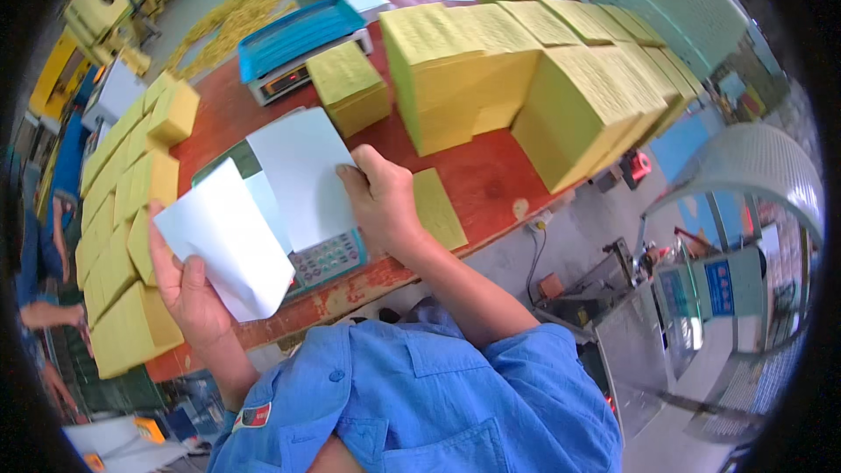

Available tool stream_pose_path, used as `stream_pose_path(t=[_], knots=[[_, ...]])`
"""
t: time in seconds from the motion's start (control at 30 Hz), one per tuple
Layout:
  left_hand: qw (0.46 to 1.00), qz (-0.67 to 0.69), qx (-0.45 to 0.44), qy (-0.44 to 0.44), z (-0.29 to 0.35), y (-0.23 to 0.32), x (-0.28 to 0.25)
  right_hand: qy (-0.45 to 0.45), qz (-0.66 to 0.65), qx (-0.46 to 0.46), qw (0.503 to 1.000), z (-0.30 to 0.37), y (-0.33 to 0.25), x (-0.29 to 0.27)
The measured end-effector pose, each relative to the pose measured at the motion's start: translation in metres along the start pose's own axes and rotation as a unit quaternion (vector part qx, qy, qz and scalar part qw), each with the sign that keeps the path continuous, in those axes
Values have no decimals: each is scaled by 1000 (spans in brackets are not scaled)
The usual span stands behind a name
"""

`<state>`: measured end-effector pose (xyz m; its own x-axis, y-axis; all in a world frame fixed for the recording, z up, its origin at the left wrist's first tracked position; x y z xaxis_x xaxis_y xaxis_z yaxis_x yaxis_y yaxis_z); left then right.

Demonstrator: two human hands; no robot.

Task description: The person is weighing stacks of yellow paper, adding slip sheets, and using a banding machine to secure them.

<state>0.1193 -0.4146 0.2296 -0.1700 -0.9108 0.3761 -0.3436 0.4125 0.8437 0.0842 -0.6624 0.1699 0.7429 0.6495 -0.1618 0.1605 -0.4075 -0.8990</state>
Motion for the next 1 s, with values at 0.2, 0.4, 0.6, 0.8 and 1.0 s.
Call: stream_pose_path(t=[0.2, 0.4, 0.6, 0.8, 1.0], knots=[[803, -530, 53, -267, 25, -77, 58, 91, 18, 98, 991, 40, 77, -101], [930, -74, -201, -299, 28, -78, 182, 188, -29, 157, 969, 53, 114, -215], [914, 97, -326, -220, 35, -124, 375, 182, -64, 210, 958, 60, 162, -297], [976, 5, -193, -98, 28, -208, 442, 112, -105, 252, 956, 53, 190, -350], [954, -271, -49, -115, 32, -212, 449, 73, -109, 243, 961, 38, 220, -374]])
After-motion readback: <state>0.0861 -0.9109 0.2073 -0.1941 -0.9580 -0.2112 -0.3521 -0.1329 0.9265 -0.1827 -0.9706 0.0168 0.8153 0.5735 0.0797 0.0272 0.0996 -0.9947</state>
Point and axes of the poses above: each hand's wrist, its own z-axis away from the middle knuckle, its own x-axis out of the palm, y = z × x, the point moved 5 cm from there along -z, towards the middle knuckle, and after that the axes turned 10 degrees about y, right-handed, at the moved point
